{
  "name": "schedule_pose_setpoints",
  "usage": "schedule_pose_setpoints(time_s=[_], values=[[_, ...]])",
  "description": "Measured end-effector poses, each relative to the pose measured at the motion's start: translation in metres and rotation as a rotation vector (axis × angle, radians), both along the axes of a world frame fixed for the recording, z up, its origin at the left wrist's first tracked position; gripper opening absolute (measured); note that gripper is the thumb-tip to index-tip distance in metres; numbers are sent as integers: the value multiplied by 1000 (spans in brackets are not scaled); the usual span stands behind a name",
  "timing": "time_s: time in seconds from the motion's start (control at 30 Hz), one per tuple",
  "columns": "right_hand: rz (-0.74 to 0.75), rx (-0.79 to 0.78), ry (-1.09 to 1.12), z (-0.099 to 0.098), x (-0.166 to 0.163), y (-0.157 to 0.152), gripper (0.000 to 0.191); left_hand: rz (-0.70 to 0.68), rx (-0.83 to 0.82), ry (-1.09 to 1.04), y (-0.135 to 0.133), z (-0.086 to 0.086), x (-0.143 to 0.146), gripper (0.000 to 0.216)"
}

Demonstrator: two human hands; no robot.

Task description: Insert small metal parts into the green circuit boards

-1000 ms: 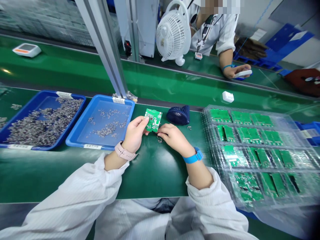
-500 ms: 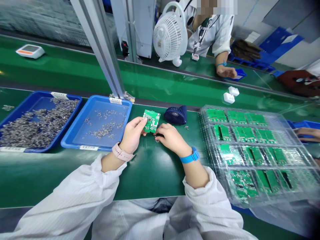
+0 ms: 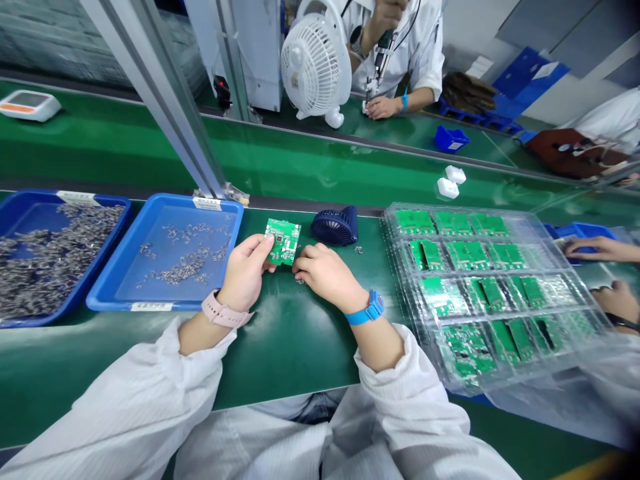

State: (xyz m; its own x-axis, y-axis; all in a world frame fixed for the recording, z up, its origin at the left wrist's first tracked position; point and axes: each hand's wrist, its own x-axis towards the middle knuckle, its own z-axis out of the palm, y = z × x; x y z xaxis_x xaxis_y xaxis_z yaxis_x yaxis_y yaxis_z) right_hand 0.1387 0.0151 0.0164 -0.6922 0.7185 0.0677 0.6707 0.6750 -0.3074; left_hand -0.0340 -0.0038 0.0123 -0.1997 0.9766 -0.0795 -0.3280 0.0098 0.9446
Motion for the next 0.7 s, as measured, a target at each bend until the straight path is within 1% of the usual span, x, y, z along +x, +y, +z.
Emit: schedule_pose_setpoints(time_s=[0.27, 0.33, 0.4, 0.47, 0.57, 0.63, 0.7], values=[[-29, -35, -5, 2, -2, -3, 5, -12, 5, 6, -1, -2, -1, 30], [-26, -31, 9, 1, -1, -4, 2, -8, 3, 8, -1, -2, -1, 31], [-34, -28, 55, 2, 1, -4, 4, -3, -1, 8, -1, -2, -1, 30], [-70, -21, 154, 4, 3, -4, 8, -4, 3, 6, -1, -2, -1, 30], [-191, -45, 446, 6, 6, -4, 12, -21, 16, 16, -1, -5, -1, 29], [-293, -142, 682, 6, 6, -4, 19, -34, 25, 35, -1, -7, -2, 28], [-381, -295, 851, 5, 7, -4, 19, -44, 34, 63, -1, -7, -2, 29]])
